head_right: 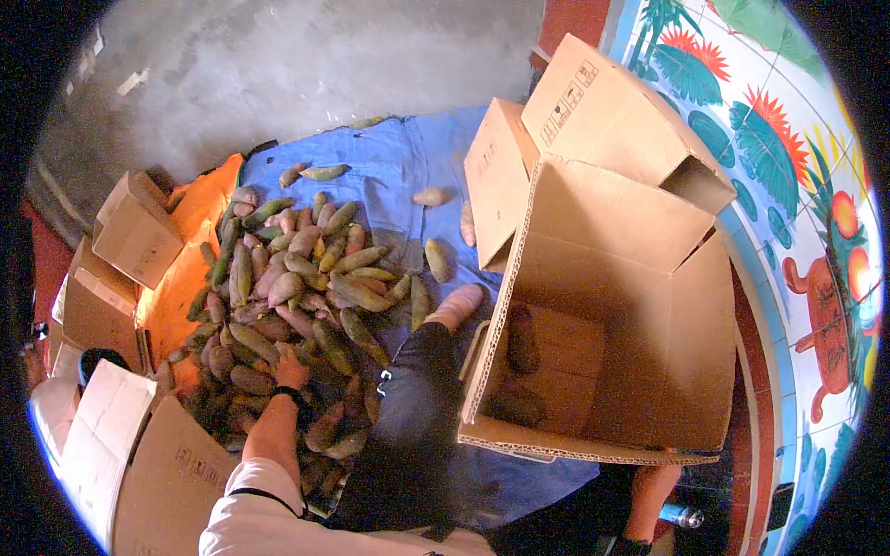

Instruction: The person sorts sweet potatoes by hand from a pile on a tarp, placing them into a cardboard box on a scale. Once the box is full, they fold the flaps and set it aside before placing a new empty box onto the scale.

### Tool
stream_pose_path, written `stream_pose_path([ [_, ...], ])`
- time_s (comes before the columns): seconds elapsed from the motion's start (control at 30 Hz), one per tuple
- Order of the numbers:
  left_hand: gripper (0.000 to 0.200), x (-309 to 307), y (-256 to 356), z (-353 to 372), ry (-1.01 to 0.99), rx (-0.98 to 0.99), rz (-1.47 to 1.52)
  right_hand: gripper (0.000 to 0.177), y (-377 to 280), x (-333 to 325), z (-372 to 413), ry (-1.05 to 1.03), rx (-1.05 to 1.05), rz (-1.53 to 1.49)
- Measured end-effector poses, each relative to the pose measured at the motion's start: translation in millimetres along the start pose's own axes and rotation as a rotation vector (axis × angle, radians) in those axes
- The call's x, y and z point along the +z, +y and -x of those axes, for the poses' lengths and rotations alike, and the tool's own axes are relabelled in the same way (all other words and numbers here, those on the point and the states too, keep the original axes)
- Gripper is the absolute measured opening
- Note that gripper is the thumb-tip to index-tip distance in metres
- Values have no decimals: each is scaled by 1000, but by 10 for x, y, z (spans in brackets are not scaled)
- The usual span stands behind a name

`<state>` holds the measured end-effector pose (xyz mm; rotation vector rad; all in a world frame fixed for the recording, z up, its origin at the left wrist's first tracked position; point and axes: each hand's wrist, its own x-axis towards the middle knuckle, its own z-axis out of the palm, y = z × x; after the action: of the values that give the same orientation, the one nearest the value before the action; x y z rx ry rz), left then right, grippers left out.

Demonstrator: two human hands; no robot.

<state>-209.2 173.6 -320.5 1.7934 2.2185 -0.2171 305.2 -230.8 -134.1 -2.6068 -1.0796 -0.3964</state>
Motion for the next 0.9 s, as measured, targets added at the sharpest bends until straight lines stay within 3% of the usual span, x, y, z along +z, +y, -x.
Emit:
stream_pose_path([
  [0.27, 54, 305, 296, 469, 102, 174, 1, 10, 27, -33, 27, -35, -30, -12],
  [0.33, 56, 238, 360, 551, 116, 130, 33, 8, 69, -2, 40, 74, -167, 31],
  [0.43, 53, 106, 475, 459, 14, 198, 186, 9, -48, -92, 8, -10, -107, 6],
  [0.5, 50, 270, 466, 315, 74, 267, 138, 10, -16, -78, 20, -4, -112, 2],
  [0.57, 49, 34, 663, 332, 194, 388, -41, 11, -25, -65, 4, 7, -116, -5],
  [0.7, 48, -93, 588, 361, 264, 328, -101, 10, -79, -45, -17, 34, -78, -16],
  [0.73, 50, 107, 439, 210, 141, 259, -66, 10, -72, -33, -14, 69, -77, -30],
  [0.9, 54, 37, 239, 396, -33, 255, -222, 10, -74, -91, -8, 40, -140, 18],
])
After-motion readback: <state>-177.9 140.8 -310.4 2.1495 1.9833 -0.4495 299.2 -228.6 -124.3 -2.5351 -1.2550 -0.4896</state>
